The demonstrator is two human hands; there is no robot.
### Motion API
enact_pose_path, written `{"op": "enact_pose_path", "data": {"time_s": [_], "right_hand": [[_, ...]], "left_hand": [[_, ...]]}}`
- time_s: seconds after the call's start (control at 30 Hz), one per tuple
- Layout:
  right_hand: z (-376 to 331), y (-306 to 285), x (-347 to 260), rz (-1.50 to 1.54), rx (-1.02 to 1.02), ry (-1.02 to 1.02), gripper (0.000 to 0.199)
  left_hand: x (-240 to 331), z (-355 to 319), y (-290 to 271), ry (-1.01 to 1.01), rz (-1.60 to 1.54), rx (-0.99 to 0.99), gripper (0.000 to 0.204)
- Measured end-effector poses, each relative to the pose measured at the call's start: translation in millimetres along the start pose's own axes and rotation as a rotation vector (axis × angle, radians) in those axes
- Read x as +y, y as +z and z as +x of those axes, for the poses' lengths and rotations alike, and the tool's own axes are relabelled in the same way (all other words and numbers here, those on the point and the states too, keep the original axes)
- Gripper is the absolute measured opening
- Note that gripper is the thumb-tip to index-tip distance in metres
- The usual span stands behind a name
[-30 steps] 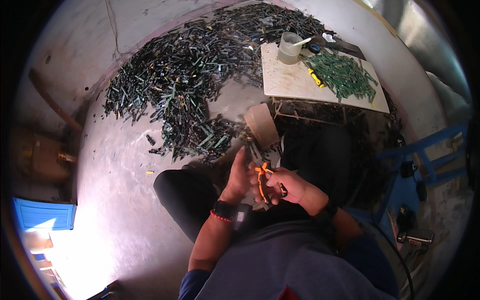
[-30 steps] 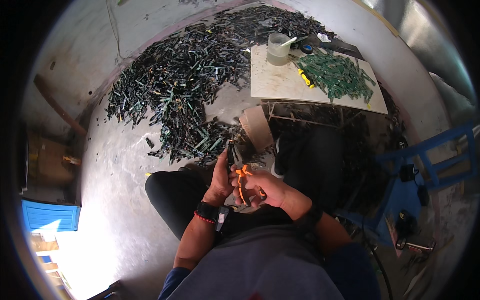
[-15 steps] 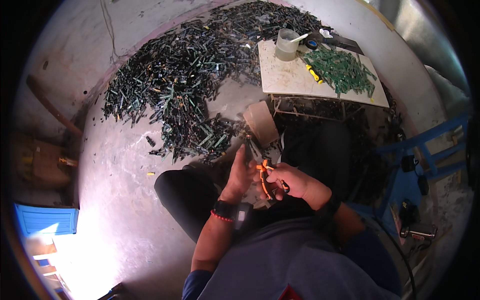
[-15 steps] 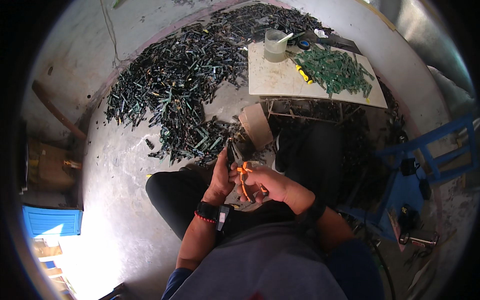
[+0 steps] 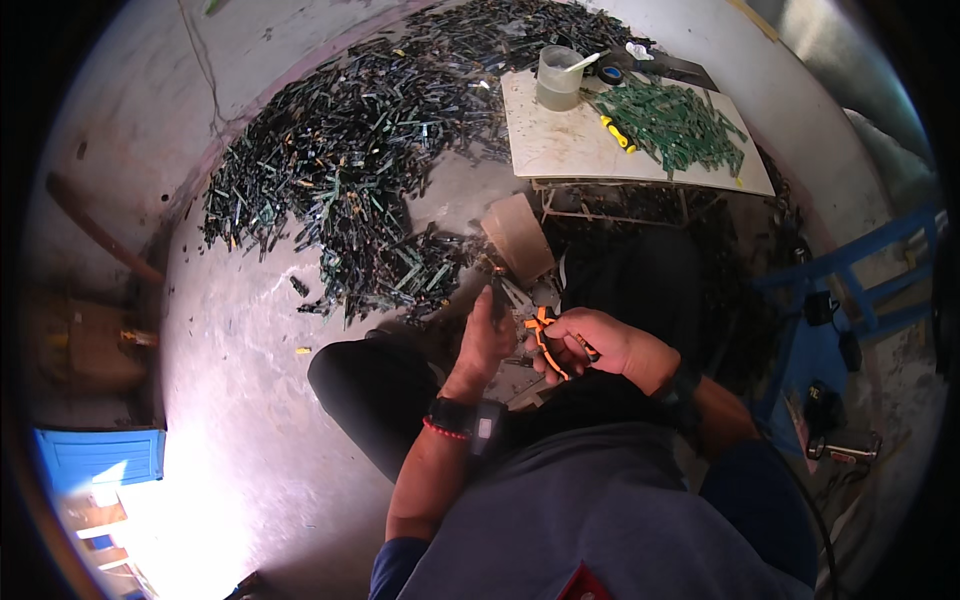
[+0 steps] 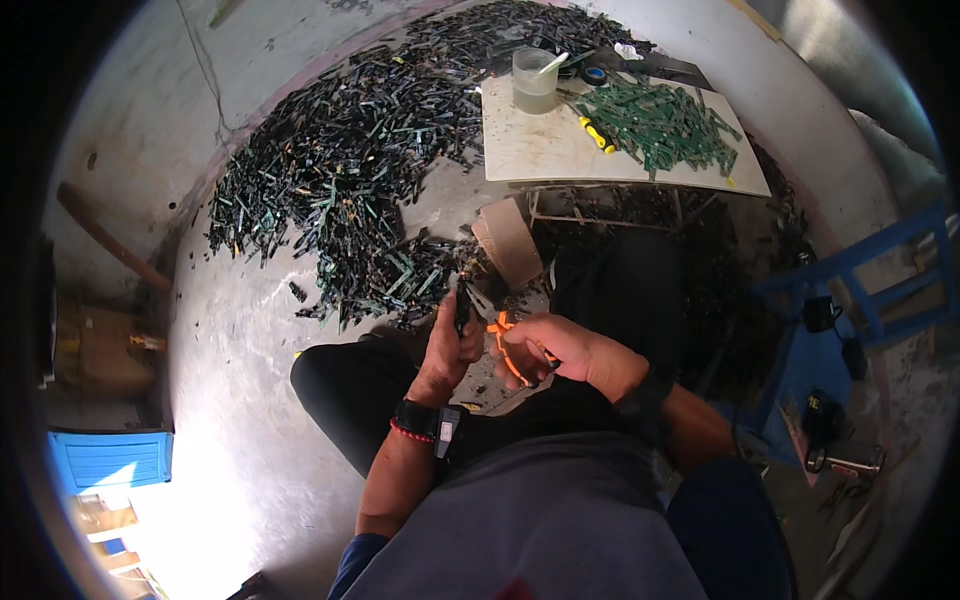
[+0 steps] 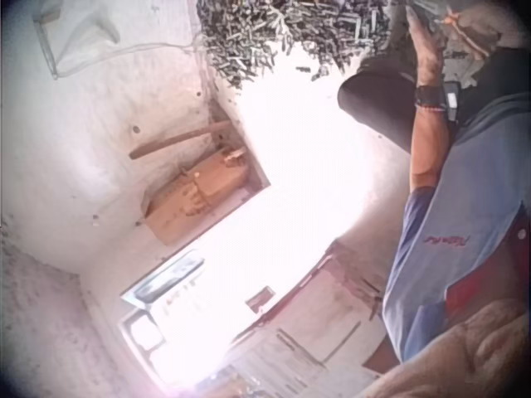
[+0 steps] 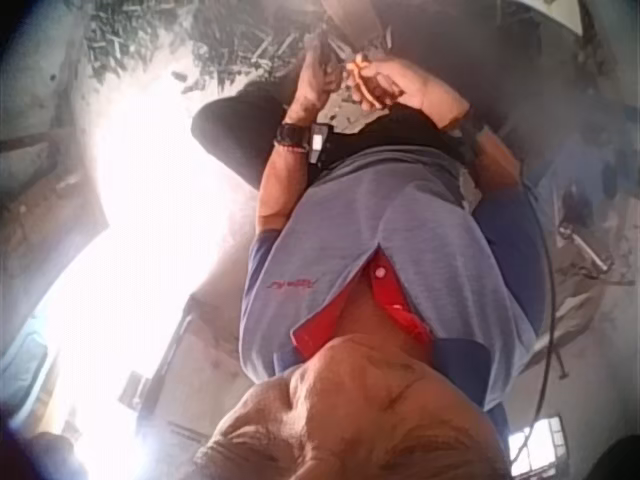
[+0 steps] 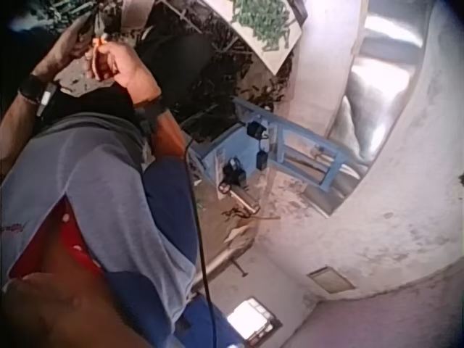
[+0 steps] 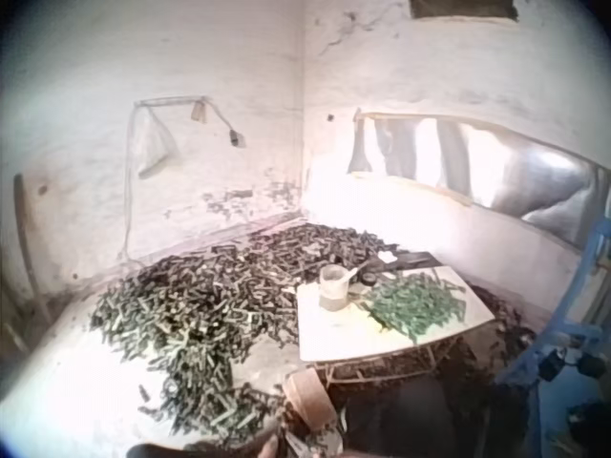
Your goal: The person sits on the floor and uses pliers and a screwdriver to remove components from a green circuit board. The person places the removed components onto a nearby table and discards the board into a pile of debris.
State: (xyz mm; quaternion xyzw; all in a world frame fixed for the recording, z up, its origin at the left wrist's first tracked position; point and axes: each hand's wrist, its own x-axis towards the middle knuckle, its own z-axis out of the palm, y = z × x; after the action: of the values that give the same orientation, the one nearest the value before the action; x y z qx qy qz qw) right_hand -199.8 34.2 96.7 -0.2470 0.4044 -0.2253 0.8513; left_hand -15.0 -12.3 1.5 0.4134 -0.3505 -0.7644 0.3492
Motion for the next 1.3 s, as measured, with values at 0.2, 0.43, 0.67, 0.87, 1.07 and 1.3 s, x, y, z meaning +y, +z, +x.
{"op": "enact_pose_path", "data": {"time_s": [0.2,0.43,0.67,0.87,1.07,1.3], "right_hand": [[6,4,14,0.258,-0.046,0.026,0.035],[5,26,20,0.442,-0.006,-0.037,0.037],[27,24,46,0.683,-0.306,-0.169,0.039],[25,31,45,0.587,-0.234,-0.148,0.035],[12,50,35,0.284,0.008,-0.089,0.033],[12,43,28,0.221,-0.104,-0.182,0.036]], "left_hand": [[0,0,-20,-0.229,-0.385,-0.156,0.02],[15,-21,11,0.441,0.657,0.091,0.031],[18,-16,6,-0.179,-0.127,0.048,0.038],[14,-15,3,-0.119,-0.19,0.09,0.03],[0,-8,1,0.039,-0.113,0.188,0.045],[26,-18,-8,-0.292,-0.531,-0.063,0.039]]}}
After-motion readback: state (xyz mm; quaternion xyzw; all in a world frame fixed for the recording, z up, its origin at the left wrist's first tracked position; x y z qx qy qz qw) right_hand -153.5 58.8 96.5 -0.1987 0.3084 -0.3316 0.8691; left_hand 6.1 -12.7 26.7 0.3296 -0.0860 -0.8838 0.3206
